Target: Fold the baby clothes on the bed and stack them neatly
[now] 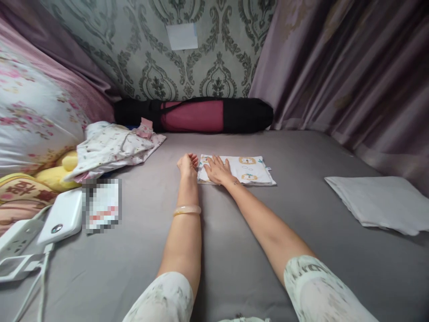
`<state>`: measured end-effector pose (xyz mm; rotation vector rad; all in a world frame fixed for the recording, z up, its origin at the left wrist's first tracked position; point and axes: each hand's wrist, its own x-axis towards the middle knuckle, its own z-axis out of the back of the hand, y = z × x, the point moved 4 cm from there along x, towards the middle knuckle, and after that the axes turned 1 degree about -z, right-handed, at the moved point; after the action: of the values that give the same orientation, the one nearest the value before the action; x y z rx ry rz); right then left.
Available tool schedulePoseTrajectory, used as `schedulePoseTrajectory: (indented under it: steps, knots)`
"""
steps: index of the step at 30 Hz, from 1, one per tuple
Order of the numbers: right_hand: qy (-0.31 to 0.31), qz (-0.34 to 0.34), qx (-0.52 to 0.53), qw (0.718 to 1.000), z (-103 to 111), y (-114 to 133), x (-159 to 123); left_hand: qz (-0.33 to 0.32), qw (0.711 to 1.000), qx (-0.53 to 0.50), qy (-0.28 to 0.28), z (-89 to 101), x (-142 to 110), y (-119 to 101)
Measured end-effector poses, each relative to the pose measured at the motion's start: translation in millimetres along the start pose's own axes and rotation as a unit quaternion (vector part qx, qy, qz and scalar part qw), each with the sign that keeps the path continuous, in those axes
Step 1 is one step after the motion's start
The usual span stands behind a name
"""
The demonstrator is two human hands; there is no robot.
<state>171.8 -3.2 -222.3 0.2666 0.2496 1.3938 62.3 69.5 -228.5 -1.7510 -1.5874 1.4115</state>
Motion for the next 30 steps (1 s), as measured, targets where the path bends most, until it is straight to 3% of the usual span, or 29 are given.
schedulePoseTrajectory:
  steps: [5,9,15,20,25,30]
  knots:
    - [-0.028,-0.021,-0.018,0.999,17,-24,-11,-0.001,1.000,0.010,0.011,-5.6,-5,1]
    - [-0.020,-0.033,-0.043,0.998,13,-41,-17,0.000,0.999,0.032,0.015,-8.0,-8,3]
    - [-0.036,-0.033,-0.042,0.998,6,-41,-17,-0.003,0.999,0.050,0.017,-7.6,-10,3]
    - [0.003,-0.033,-0.020,0.999,14,-46,-17,-0.021,0.997,0.065,0.032,-9.5,-11,5]
    - [-0.007,-0.065,-0.037,0.997,29,-72,-22,-0.034,0.996,0.071,0.046,-11.8,-12,6]
    - [0.005,-0.077,-0.083,0.994,23,-87,-26,-0.038,0.994,0.085,0.050,-13.5,-13,7]
